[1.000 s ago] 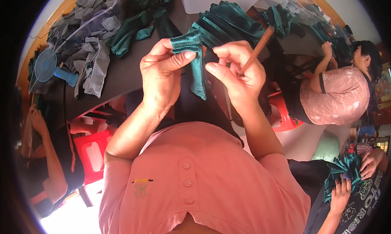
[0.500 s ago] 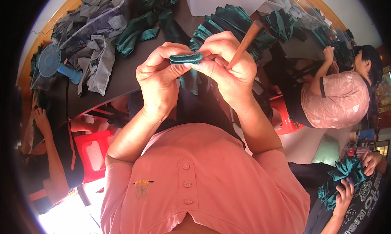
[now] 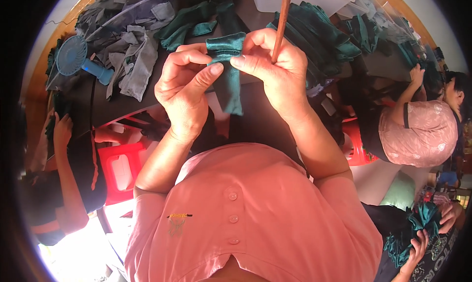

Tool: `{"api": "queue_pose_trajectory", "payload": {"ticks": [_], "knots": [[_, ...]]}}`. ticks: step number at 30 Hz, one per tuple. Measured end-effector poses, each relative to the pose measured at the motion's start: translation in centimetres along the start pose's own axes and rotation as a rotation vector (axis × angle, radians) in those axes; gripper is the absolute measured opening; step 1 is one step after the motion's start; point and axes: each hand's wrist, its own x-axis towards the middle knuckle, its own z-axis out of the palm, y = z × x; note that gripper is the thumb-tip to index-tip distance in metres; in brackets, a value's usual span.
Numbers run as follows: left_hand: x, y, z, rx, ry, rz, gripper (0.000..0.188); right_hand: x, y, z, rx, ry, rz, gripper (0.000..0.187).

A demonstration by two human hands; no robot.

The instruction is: Turning fabric tubes inside out using a thin rod in a textile manufacturing environment.

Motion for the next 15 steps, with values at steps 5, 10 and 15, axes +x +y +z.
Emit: {"api": "queue_pose_trajectory", "payload": {"ticks": [5,10,15], "knots": [[0.1,0.1,-0.6,0.05,0.0,-0.062,0.026,0.0,-1.2,0.6,-0.017,-0.118,0.004,0.015],[0.4,0.0,-0.4,-0.017,-0.049,-0.09,0.031,0.1,-1.3,0.8,0.041,-0.028,0.084,0.02],[0.8,0.1,-0.7,-0.15,-0.079,-0.25,0.028,-0.1,-1.4,0.2,-0.001,0.006,0.128,0.019]]}}
